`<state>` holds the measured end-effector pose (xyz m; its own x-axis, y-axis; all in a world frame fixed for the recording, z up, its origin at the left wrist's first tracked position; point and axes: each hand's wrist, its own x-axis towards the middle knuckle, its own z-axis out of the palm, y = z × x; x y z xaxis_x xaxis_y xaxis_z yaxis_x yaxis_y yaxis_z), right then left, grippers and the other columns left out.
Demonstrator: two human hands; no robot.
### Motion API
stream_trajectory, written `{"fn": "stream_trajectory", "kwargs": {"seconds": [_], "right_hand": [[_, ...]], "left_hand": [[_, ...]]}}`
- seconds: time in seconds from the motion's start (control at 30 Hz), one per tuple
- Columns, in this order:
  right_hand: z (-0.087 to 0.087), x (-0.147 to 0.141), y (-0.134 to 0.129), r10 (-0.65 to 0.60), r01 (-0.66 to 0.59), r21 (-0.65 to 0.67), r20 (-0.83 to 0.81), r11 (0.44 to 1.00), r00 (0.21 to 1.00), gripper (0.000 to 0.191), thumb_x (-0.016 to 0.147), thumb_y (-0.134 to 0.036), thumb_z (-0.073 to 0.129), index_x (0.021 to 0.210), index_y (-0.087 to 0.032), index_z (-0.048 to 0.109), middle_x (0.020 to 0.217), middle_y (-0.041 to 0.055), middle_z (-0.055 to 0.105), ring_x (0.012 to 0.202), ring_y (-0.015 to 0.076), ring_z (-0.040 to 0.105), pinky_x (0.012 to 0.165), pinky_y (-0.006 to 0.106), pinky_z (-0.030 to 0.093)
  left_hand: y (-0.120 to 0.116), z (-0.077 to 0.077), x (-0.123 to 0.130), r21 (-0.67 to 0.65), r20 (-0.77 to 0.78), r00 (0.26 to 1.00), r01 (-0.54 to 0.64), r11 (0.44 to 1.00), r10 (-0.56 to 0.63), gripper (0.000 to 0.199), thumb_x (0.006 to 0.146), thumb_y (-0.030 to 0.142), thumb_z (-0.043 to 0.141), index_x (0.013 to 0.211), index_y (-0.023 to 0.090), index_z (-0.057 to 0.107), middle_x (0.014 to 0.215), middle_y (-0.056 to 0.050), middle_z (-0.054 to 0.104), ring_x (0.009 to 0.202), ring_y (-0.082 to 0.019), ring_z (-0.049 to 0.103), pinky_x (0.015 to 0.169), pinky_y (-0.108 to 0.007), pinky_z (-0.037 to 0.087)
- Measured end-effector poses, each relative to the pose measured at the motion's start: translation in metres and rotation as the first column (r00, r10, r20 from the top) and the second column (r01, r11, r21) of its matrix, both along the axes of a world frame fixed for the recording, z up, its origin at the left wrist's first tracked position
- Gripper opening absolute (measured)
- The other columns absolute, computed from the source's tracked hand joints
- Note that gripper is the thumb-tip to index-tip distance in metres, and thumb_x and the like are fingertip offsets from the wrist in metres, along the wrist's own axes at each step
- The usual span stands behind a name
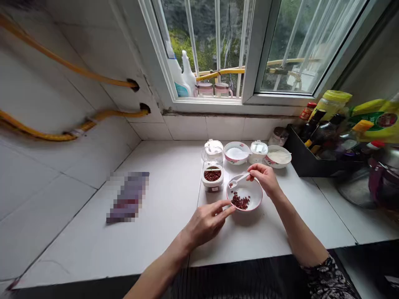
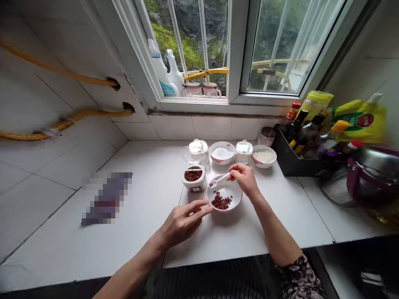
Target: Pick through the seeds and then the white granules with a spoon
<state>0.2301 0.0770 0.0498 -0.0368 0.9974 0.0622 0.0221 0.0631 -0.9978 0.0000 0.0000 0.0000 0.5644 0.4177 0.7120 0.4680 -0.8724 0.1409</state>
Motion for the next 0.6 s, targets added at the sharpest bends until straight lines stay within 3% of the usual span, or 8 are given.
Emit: {"fn": "stream_trajectory", "kwargs": {"seconds": [0.17,0.27,0.33,0.43,0.5,0.57,0.6], "right_hand": [[-0.002,-0.017,-0.002,-0.059,0.062,0.149,-0.027,0.987,0.998,0.018,0.075,-0.035,0.068,0.081,-0.019,0.065,0.067,0.002,0.07,0.065,0.0179,0.068,0.066,0.031,0.052],[-0.003,-0.031,-0.008,-0.098,0.073,0.311,0.065,0.948,0.993,0.015,0.086,-0.034,0.061,0.089,-0.02,0.064,0.079,0.0044,0.073,0.073,0.0199,0.071,0.071,0.034,0.054],[-0.005,-0.038,-0.012,-0.151,0.036,0.486,0.201,0.873,0.968,0.01,0.091,-0.029,0.057,0.092,-0.021,0.064,0.084,0.0052,0.074,0.076,0.0202,0.071,0.077,0.037,0.054],[-0.004,-0.042,-0.016,-0.268,-0.123,0.734,0.391,0.668,0.881,0.013,0.093,-0.018,0.053,0.093,-0.022,0.065,0.08,0.0038,0.074,0.074,0.0191,0.067,0.089,0.042,0.049],[-0.002,-0.04,-0.017,-0.332,-0.194,0.809,0.43,0.555,0.84,0.017,0.093,-0.013,0.051,0.093,-0.022,0.065,0.077,0.0025,0.073,0.07,0.0181,0.066,0.093,0.043,0.047],[0.002,-0.034,-0.018,-0.376,-0.18,0.841,0.407,0.51,0.832,0.018,0.092,-0.011,0.051,0.094,-0.022,0.065,0.077,0.0021,0.074,0.07,0.0177,0.066,0.093,0.042,0.046],[0.004,-0.029,-0.017,-0.389,-0.153,0.845,0.388,0.513,0.835,0.017,0.091,-0.011,0.052,0.094,-0.022,0.065,0.078,0.0018,0.074,0.07,0.0177,0.066,0.093,0.042,0.046]], "left_hand": [[0.0,-0.002,0.001,-0.003,0.008,1.0,-0.006,1.0,0.006,0.03,0.093,0.008,0.045,0.115,0.018,0.064,0.107,-0.01,0.07,0.07,-0.009,0.068,0.062,-0.021,0.058],[0.0,-0.002,0.001,-0.004,0.002,1.0,-0.016,1.0,0.016,0.031,0.094,0.008,0.046,0.117,0.019,0.064,0.108,-0.01,0.07,0.071,-0.009,0.068,0.063,-0.021,0.059],[0.0,-0.002,0.001,0.0,-0.001,1.0,-0.022,1.0,0.022,0.032,0.094,0.008,0.045,0.118,0.019,0.064,0.108,-0.01,0.069,0.071,-0.009,0.068,0.063,-0.021,0.059],[0.0,-0.002,0.002,0.01,0.004,1.0,-0.024,1.0,0.024,0.032,0.093,0.007,0.044,0.117,0.018,0.064,0.107,-0.009,0.07,0.069,-0.009,0.067,0.062,-0.021,0.059],[0.0,-0.001,0.002,0.013,0.008,1.0,-0.023,1.0,0.023,0.032,0.093,0.007,0.044,0.116,0.018,0.064,0.106,-0.009,0.07,0.068,-0.009,0.067,0.061,-0.021,0.058],[0.0,0.0,0.002,0.011,0.006,1.0,-0.021,1.0,0.021,0.031,0.094,0.007,0.044,0.115,0.018,0.064,0.106,-0.009,0.07,0.069,-0.009,0.067,0.061,-0.021,0.058],[0.0,0.0,0.002,0.009,0.006,1.0,-0.02,1.0,0.02,0.031,0.094,0.007,0.044,0.115,0.018,0.064,0.106,-0.009,0.07,0.069,-0.009,0.067,0.061,-0.02,0.058]]}}
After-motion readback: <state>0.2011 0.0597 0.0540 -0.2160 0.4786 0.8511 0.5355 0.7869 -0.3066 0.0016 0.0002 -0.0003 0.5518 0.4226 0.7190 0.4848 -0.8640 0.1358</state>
